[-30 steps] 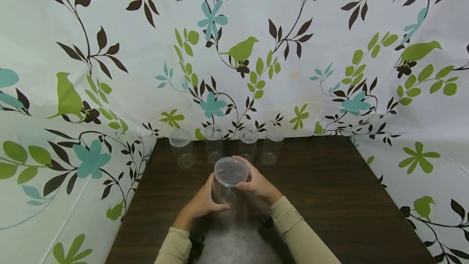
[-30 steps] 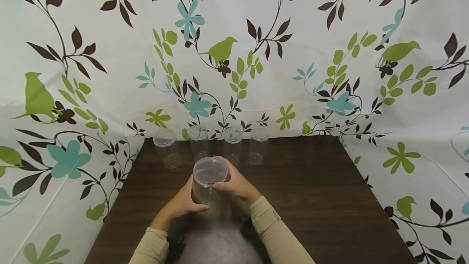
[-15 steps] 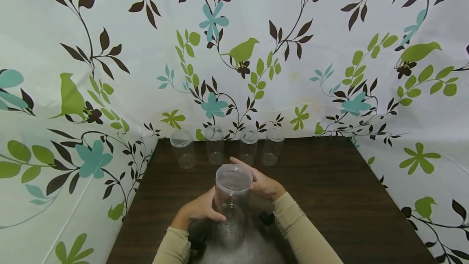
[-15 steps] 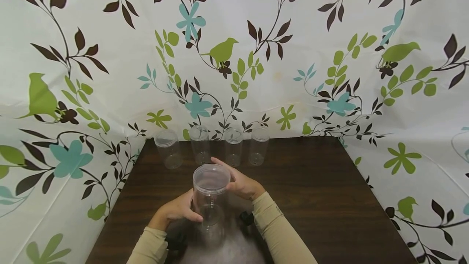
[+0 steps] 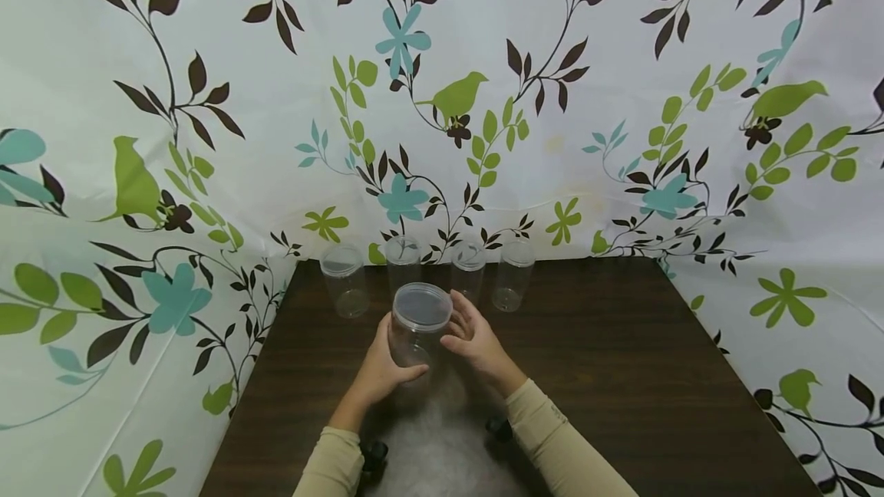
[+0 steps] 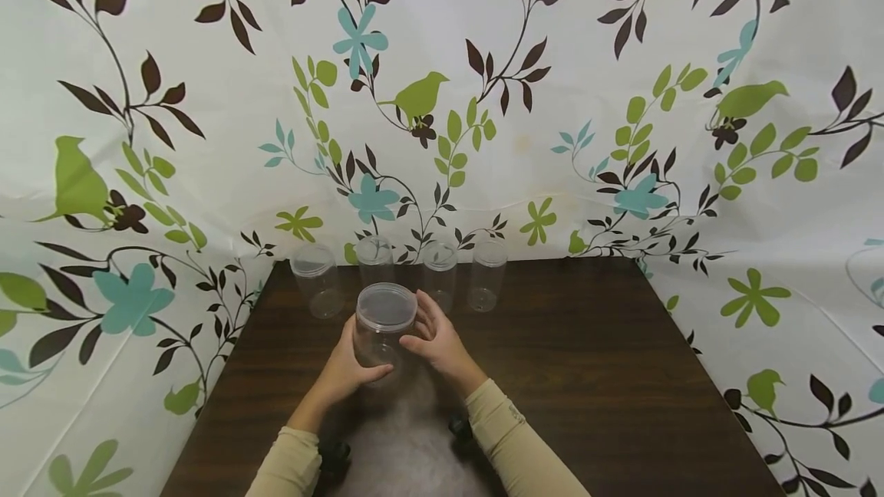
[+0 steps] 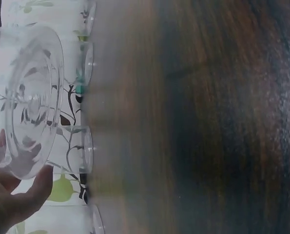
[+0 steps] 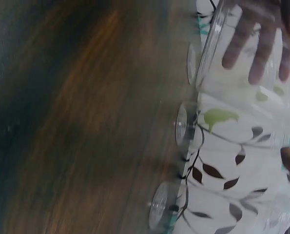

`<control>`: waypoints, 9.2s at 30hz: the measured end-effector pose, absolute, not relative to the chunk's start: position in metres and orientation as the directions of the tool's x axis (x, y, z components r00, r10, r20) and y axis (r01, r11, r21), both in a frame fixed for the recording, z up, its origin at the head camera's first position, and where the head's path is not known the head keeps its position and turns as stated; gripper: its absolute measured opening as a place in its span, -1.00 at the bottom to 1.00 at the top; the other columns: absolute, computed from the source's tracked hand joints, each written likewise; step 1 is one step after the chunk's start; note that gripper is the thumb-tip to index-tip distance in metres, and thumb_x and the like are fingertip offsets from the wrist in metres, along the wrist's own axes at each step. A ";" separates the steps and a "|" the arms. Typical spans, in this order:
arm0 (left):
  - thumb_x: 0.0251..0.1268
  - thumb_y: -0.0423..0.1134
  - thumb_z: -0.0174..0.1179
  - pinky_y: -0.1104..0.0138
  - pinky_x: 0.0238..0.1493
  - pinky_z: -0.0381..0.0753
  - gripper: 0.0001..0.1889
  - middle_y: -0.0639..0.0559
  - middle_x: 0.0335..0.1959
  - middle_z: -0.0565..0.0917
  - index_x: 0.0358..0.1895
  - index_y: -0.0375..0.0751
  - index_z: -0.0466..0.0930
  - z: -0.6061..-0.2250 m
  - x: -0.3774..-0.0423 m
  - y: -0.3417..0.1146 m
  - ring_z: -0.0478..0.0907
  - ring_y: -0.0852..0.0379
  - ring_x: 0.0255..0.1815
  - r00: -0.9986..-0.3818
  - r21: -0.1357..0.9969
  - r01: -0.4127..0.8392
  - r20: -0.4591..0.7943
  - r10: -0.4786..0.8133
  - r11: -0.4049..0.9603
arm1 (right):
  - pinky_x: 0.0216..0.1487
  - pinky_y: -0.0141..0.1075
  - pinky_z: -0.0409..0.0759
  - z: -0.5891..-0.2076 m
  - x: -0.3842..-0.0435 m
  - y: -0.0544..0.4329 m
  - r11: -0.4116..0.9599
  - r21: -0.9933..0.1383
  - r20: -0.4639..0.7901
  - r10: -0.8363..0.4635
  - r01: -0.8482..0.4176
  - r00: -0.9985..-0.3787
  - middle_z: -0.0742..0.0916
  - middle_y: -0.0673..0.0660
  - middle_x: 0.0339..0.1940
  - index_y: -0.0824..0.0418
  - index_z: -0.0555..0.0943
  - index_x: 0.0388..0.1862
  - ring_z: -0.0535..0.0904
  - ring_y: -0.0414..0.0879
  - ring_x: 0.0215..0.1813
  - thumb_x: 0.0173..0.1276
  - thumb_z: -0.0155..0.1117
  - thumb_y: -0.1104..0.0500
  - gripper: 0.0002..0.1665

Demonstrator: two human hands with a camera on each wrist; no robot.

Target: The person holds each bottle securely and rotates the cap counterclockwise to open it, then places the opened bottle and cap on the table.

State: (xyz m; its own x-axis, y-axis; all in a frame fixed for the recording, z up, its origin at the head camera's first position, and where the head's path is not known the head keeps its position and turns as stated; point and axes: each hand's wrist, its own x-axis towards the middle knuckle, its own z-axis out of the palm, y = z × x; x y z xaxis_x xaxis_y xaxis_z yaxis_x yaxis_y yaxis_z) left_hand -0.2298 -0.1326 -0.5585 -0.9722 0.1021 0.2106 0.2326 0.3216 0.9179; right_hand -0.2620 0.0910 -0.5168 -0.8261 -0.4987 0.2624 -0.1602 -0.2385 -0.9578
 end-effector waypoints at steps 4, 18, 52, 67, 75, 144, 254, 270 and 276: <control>-0.25 -0.33 0.70 -0.16 0.41 0.25 0.22 -0.24 0.44 0.36 0.54 -0.20 0.07 -0.559 -0.232 -0.130 0.33 -0.21 0.44 -0.965 0.896 0.260 0.249 0.076 0.361 | 0.53 0.02 0.10 -0.515 -0.257 0.082 -0.142 -0.966 0.258 -0.454 -0.217 -0.853 0.07 0.39 0.64 0.42 -0.14 0.63 0.00 0.26 0.63 0.29 0.48 -0.14 0.32; -0.18 -0.18 0.68 -0.08 0.41 0.26 0.32 -0.19 0.51 0.27 0.61 -0.15 -0.11 -0.545 -0.220 -0.138 0.29 -0.09 0.46 -0.932 0.907 0.285 0.185 0.313 0.312 | 0.30 0.12 0.42 -0.500 -0.268 0.089 -0.167 -0.956 0.292 -0.604 -0.240 -0.742 0.39 0.31 0.48 0.27 0.11 0.61 0.34 0.36 0.39 0.22 0.51 -0.23 0.21; -0.27 -0.15 0.71 -0.13 0.35 0.35 0.21 -0.23 0.42 0.39 0.53 -0.20 0.11 -0.559 -0.223 -0.124 0.38 -0.19 0.41 -0.957 0.841 0.246 0.291 -0.019 0.483 | 0.37 0.00 0.42 -0.513 -0.252 0.066 -0.053 -0.982 0.189 -0.386 -0.183 -0.903 0.18 0.40 0.61 0.34 -0.11 0.65 0.29 0.28 0.50 0.34 0.46 -0.06 0.23; 0.03 -0.16 0.58 0.10 0.36 0.37 0.26 -0.22 0.54 0.19 0.64 -0.18 -0.24 -0.532 -0.221 -0.144 0.33 -0.12 0.43 -0.802 0.955 0.261 0.135 0.582 0.138 | 0.34 -0.17 0.44 -0.498 -0.275 0.104 -0.258 -0.949 0.314 -0.728 -0.181 -0.609 0.46 0.35 0.43 0.39 0.16 0.56 0.42 0.10 0.39 0.30 0.36 -0.35 0.18; 0.18 -0.22 0.48 0.13 0.23 0.54 0.13 -0.36 0.42 0.33 0.60 -0.26 -0.25 -0.538 -0.220 -0.136 0.44 -0.20 0.37 -0.625 0.995 0.047 0.102 0.774 -0.093 | 0.44 -0.10 0.30 -0.503 -0.277 0.120 -0.254 -0.963 0.266 -0.832 -0.092 -0.488 0.43 0.21 0.50 0.40 -0.03 0.63 0.30 0.09 0.51 0.29 0.29 -0.43 0.32; -0.16 -0.24 0.68 -0.11 0.46 0.13 0.24 -0.22 0.46 0.36 0.57 -0.18 -0.04 -0.559 -0.226 -0.128 0.27 -0.17 0.49 -0.969 0.933 0.223 0.181 0.166 0.284 | 0.57 -0.34 -0.23 -0.533 -0.290 0.293 -0.983 -0.018 -0.582 -0.140 0.185 -0.801 -0.28 -0.27 0.64 -0.44 -0.60 0.52 -0.19 -0.25 0.65 0.30 -0.57 -0.64 -0.04; 0.19 -0.27 0.45 0.36 0.19 0.47 -0.33 -0.34 0.27 0.56 0.33 -0.40 0.40 -0.502 -0.231 -0.097 0.53 0.14 0.19 -0.901 0.918 0.351 0.385 0.201 -0.187 | 0.14 -0.21 0.59 -0.523 -0.246 0.103 0.252 -0.878 0.188 -0.601 -0.408 -0.777 0.63 0.19 0.19 0.29 0.33 0.35 0.60 -0.02 0.16 0.14 0.57 0.19 -0.14; 0.12 -0.11 0.54 0.39 0.14 0.50 -0.02 -0.34 0.38 0.40 0.54 -0.32 0.17 -0.498 -0.229 -0.095 0.48 0.13 0.19 -0.964 0.953 0.205 0.236 0.124 -0.222 | 0.21 -0.10 0.54 -0.526 -0.243 0.094 0.359 -0.829 0.243 -0.458 -0.428 -0.855 0.60 0.19 0.25 0.26 0.33 0.37 0.56 0.01 0.24 0.09 0.64 0.12 -0.06; 0.10 0.14 0.50 0.41 0.24 0.45 0.19 -0.35 0.53 0.24 0.59 -0.41 -0.05 -0.498 -0.234 -0.114 0.42 0.22 0.34 -0.847 0.910 0.232 0.363 0.389 -0.344 | 0.30 -0.15 0.47 -0.520 -0.253 0.112 0.162 -0.938 0.108 -0.704 -0.307 -0.702 0.42 0.12 0.46 0.09 0.06 0.62 0.44 -0.01 0.39 0.23 0.53 0.18 0.12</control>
